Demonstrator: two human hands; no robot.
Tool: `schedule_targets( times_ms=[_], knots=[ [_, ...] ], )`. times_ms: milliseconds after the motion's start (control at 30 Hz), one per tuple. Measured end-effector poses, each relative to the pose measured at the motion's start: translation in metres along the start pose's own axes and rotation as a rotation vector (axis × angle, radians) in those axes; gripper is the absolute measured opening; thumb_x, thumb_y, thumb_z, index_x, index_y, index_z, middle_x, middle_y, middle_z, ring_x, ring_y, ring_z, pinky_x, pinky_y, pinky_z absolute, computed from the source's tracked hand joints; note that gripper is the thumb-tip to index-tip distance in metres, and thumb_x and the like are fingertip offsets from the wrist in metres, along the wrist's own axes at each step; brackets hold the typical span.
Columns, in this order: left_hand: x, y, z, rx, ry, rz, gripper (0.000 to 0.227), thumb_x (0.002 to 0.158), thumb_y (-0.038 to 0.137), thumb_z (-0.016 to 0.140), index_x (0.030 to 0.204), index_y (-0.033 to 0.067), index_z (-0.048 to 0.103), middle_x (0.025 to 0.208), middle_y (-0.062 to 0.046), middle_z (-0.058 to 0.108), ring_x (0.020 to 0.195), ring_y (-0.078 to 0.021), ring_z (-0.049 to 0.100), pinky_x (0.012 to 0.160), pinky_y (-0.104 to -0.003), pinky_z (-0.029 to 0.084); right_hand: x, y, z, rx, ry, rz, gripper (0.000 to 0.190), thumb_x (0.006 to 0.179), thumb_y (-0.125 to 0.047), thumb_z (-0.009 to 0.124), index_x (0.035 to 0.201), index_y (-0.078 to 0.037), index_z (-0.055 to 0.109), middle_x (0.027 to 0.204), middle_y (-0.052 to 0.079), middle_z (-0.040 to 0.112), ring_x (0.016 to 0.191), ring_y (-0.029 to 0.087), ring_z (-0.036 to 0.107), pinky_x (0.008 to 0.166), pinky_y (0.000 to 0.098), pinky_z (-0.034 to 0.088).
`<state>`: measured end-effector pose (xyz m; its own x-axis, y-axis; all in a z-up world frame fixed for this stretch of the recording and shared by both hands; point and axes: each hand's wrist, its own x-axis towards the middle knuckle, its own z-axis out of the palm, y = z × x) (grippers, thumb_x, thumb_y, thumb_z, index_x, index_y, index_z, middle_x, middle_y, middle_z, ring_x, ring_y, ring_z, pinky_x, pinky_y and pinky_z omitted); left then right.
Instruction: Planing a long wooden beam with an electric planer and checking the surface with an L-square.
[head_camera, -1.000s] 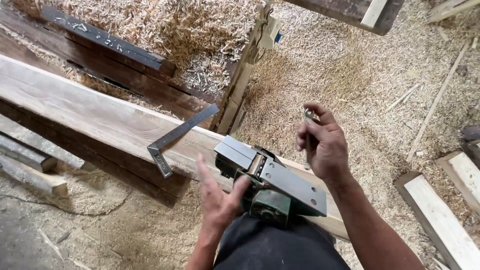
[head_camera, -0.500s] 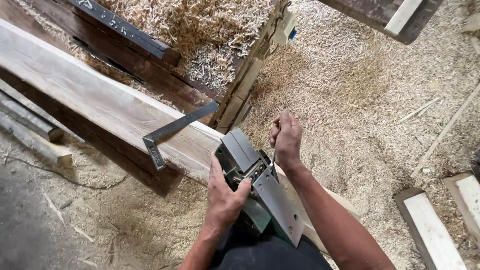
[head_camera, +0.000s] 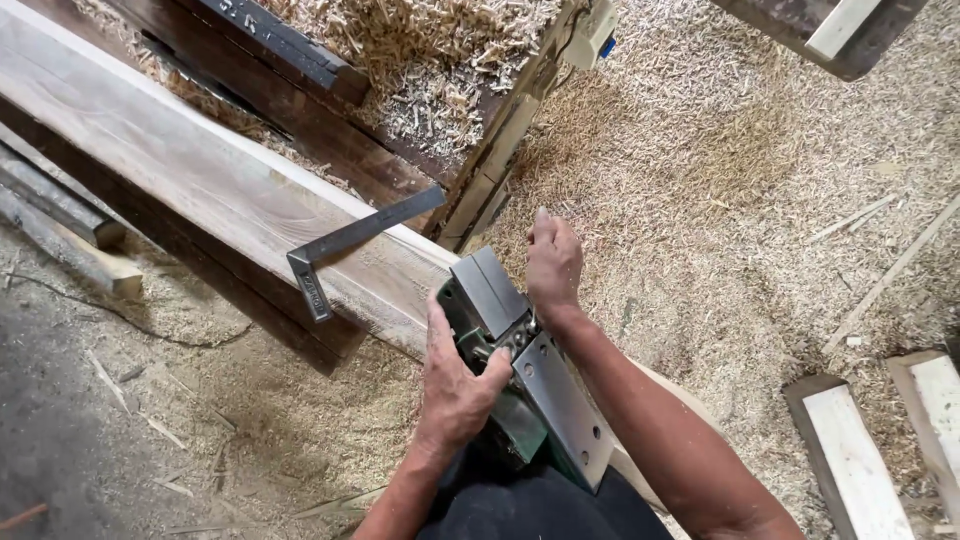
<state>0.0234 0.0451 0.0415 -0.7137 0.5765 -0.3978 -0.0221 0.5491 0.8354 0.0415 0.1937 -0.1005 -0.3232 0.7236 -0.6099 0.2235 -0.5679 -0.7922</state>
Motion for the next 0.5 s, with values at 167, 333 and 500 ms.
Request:
schedule_targets(
  times_ms=[167,333,500],
  knots=[
    [0.000,-0.041,0.001,0.186,0.044,0.170,0.107,0.078,0.015,0.078,0.157,-0.0093,0.009,0.147,-0.031,0.045,0.135,-0.0378,0.050,0.114,-0.042,0.040,-0.013,-0.004,-0.002,-0.128,-0.045,-0.525,0.049,0.113,-0.046,0.038,0.079,-0.013,0.049,0.070,-0.003,0.049,0.060,0.008,0.044,0.050,0.0259,0.041],
    [0.003,-0.016,-0.003,0.072,-0.040,0.017,0.114,0.079,0.020,0.074,0.157,-0.0110,-0.004,0.153,-0.034,0.031,0.140,-0.0412,0.040,0.116,-0.041,0.036,-0.024,-0.005,-0.003,-0.090,-0.277,-0.589,0.044,0.110,-0.046,0.039,0.083,-0.013,0.051,0.068,-0.002,0.046,0.057,0.009,0.041,0.045,0.0252,0.037],
    [0.004,-0.018,-0.004,0.028,0.003,0.128,0.111,0.079,0.022,0.074,0.156,-0.0146,0.004,0.156,-0.034,0.033,0.147,-0.0404,0.037,0.122,-0.041,0.031,-0.003,-0.006,-0.003,-0.012,-0.168,-0.462,0.043,0.112,-0.043,0.040,0.082,-0.013,0.051,0.073,-0.003,0.049,0.061,0.008,0.043,0.049,0.0236,0.040]
  ],
)
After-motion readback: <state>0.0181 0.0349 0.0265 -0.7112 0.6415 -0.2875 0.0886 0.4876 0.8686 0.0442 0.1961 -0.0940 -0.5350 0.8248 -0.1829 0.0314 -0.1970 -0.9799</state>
